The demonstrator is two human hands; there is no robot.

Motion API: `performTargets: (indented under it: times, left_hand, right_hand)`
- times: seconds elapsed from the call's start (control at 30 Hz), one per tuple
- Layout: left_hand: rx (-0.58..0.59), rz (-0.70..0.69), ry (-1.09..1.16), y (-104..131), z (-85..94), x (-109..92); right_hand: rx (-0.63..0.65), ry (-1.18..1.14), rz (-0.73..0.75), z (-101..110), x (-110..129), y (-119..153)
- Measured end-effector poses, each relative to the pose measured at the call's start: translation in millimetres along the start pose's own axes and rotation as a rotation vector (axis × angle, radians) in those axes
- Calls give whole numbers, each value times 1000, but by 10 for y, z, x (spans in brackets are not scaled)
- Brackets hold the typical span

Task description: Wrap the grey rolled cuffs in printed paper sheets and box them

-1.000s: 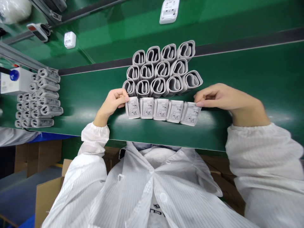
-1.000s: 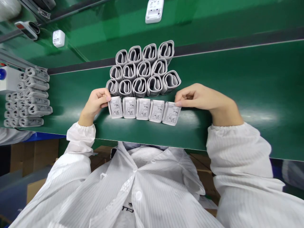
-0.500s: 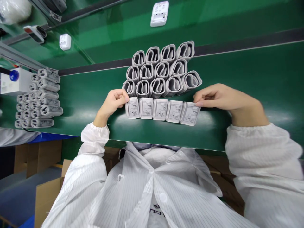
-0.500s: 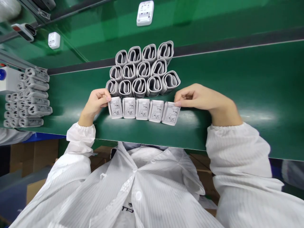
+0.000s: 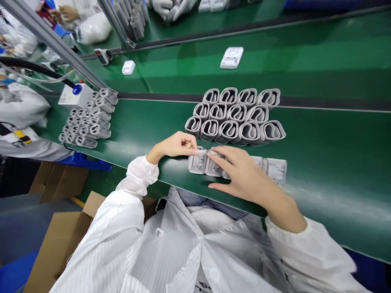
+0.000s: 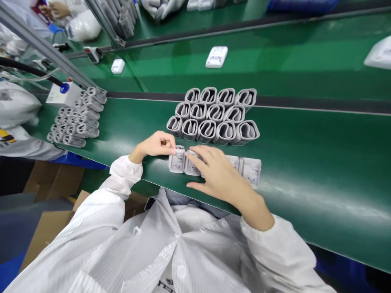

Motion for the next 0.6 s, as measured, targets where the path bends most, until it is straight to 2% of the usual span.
performTargets:
  times: [0.07, 0.17, 0.27, 0.33, 0.4, 0.5, 0.53, 0.6]
  left_hand:
    - [-47, -8, -6, 124, -57, 56]
    - [-207, -63, -39, 436, -149, 186]
    - [-438, -149, -55, 880, -198, 336]
    - [-664, -180, -63, 1239, -107, 411]
    - [-930, -166, -112, 1643, 132, 435]
    - [-1344, 12, -378, 2268, 704, 379]
    - [-1450, 86, -499, 2446, 912, 342]
    - [-1577, 210, -697, 2699, 1298, 280]
  right_hand:
    - [42, 83, 1, -176, -4, 1]
    - [24, 151, -19, -256, -75, 27]
    - [-15, 194, -25, -233, -122, 47]
    - [-8, 216, -23, -216, -135, 56]
    - [6, 222, -14, -202, -137, 64]
    - [22, 215, 12, -192, -123, 67]
    - [31, 213, 22, -194, -115, 64]
    - [36, 201, 33, -191, -98, 55]
Point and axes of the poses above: each hand's wrist, its own y-axis away from the middle knuckle, its own z-axis out of the back of the hand, x = y × z, the point moved 3 cm from there along -y, towards the middle knuckle, and after that the axes turned 15 degrees about -x, right-handed, at the moved point
